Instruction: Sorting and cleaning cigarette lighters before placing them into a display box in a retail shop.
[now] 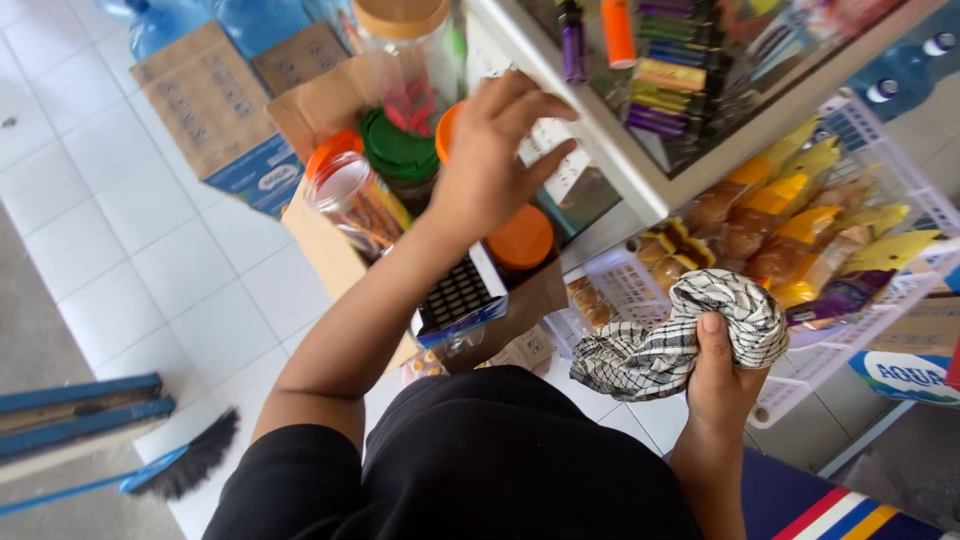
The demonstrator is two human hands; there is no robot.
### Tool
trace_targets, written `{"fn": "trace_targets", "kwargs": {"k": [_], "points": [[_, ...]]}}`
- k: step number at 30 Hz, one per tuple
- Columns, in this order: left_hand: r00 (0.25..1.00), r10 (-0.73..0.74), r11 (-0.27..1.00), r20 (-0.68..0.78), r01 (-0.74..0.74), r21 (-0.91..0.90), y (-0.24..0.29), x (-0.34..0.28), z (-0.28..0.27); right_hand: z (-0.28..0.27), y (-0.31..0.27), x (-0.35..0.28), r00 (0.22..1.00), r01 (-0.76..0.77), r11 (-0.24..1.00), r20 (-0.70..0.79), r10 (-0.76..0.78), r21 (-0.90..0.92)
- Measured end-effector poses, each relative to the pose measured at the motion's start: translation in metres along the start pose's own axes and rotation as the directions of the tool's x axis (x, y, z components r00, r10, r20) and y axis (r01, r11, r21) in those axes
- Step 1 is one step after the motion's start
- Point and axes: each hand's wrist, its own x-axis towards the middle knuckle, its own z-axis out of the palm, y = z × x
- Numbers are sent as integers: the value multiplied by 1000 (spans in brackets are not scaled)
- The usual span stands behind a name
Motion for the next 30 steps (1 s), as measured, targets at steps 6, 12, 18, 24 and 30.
{"fn": "trace_targets", "kwargs": {"k": [6, 12, 18, 24, 30], "points": [[930, -317, 902, 186, 234, 363, -37, -109, -69, 45, 11, 5, 951, -6, 970, 300, 81, -243], [641, -722, 691, 259, 656, 303, -35, -183, -59, 127, 63, -3, 772, 133, 959, 633, 58, -251], [646, -725, 629, 237, 762, -153, -55, -210, -81, 159, 82, -8, 711, 276, 928, 703, -22, -249], [614, -687, 338, 388, 743, -577, -70, -249, -78, 156, 85, -9, 746, 168, 955, 665, 39, -245], [638, -676, 400, 369, 738, -543, -70, -251, -79, 157, 83, -7, 761, 263, 944, 644, -74, -202]]}}
